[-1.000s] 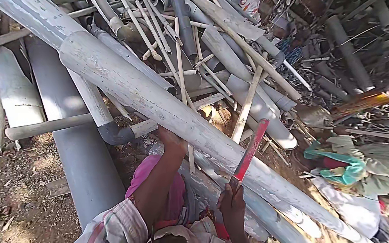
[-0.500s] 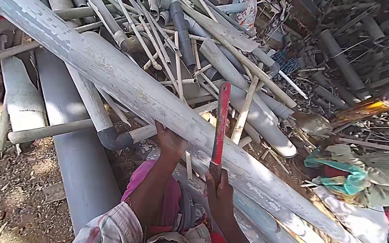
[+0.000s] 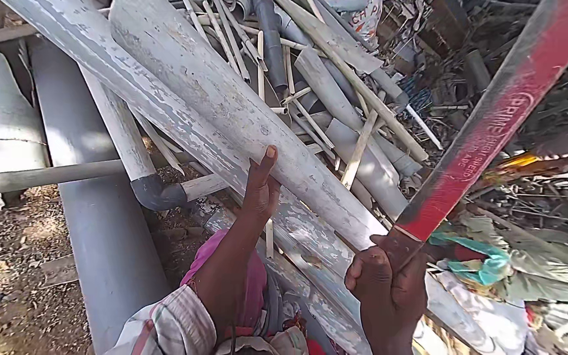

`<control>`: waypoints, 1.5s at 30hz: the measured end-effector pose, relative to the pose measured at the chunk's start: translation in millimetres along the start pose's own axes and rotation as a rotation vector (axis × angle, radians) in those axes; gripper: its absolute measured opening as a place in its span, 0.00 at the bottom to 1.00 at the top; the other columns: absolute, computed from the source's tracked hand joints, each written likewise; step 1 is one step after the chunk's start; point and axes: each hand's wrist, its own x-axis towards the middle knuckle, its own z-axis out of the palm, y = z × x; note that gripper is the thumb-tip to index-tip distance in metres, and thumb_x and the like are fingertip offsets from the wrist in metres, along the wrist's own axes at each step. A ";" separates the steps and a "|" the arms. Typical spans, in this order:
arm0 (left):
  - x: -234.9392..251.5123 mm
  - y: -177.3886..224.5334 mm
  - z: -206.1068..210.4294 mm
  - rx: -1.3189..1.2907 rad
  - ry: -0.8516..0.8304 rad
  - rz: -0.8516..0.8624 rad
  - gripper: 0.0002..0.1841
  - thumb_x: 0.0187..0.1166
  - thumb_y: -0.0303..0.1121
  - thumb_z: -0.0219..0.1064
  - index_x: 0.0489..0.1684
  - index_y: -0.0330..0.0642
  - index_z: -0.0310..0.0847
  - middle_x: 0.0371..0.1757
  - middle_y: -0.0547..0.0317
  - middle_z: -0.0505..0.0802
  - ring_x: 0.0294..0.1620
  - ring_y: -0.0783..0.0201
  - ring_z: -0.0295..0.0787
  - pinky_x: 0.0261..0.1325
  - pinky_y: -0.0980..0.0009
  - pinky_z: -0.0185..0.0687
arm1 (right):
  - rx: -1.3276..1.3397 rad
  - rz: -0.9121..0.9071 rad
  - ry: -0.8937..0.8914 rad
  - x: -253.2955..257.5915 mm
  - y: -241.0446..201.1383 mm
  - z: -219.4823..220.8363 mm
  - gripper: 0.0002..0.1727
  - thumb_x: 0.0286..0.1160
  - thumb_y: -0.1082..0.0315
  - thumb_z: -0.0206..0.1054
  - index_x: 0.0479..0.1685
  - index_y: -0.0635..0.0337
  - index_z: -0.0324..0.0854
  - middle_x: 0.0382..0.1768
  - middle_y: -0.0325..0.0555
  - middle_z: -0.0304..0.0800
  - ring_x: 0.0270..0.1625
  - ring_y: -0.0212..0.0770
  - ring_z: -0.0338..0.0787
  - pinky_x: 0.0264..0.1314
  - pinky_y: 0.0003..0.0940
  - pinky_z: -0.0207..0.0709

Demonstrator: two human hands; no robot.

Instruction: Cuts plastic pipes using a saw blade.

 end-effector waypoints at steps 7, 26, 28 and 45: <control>4.5 -3.7 -0.8 0.088 0.126 -0.018 0.29 0.91 0.40 0.55 0.87 0.50 0.48 0.71 0.55 0.79 0.69 0.64 0.81 0.72 0.61 0.79 | -0.410 0.086 -0.034 -26.4 35.5 22.7 0.26 0.89 0.57 0.55 0.57 0.81 0.71 0.17 0.42 0.75 0.15 0.29 0.77 0.19 0.27 0.74; 5.8 -3.0 -6.8 0.177 0.288 -0.044 0.34 0.90 0.47 0.57 0.92 0.51 0.46 0.79 0.51 0.76 0.76 0.59 0.76 0.74 0.59 0.76 | -0.029 -0.073 0.133 -10.5 -7.4 5.6 0.24 0.91 0.51 0.55 0.57 0.70 0.67 0.20 0.25 0.75 0.18 0.14 0.76 0.19 0.13 0.74; 5.4 -3.8 -7.0 0.170 0.293 -0.036 0.34 0.90 0.46 0.57 0.92 0.51 0.45 0.80 0.52 0.75 0.76 0.59 0.76 0.75 0.59 0.76 | -0.023 -0.165 0.164 -9.7 -0.6 5.0 0.22 0.92 0.46 0.51 0.59 0.58 0.65 0.24 0.22 0.78 0.22 0.13 0.79 0.23 0.12 0.76; 5.7 -2.4 -6.8 0.169 0.358 -0.063 0.34 0.89 0.48 0.57 0.92 0.53 0.48 0.84 0.52 0.72 0.80 0.57 0.72 0.78 0.57 0.72 | -0.272 0.439 -0.231 -32.6 47.1 38.9 0.22 0.89 0.58 0.55 0.63 0.73 0.72 0.16 0.41 0.76 0.14 0.37 0.80 0.20 0.36 0.77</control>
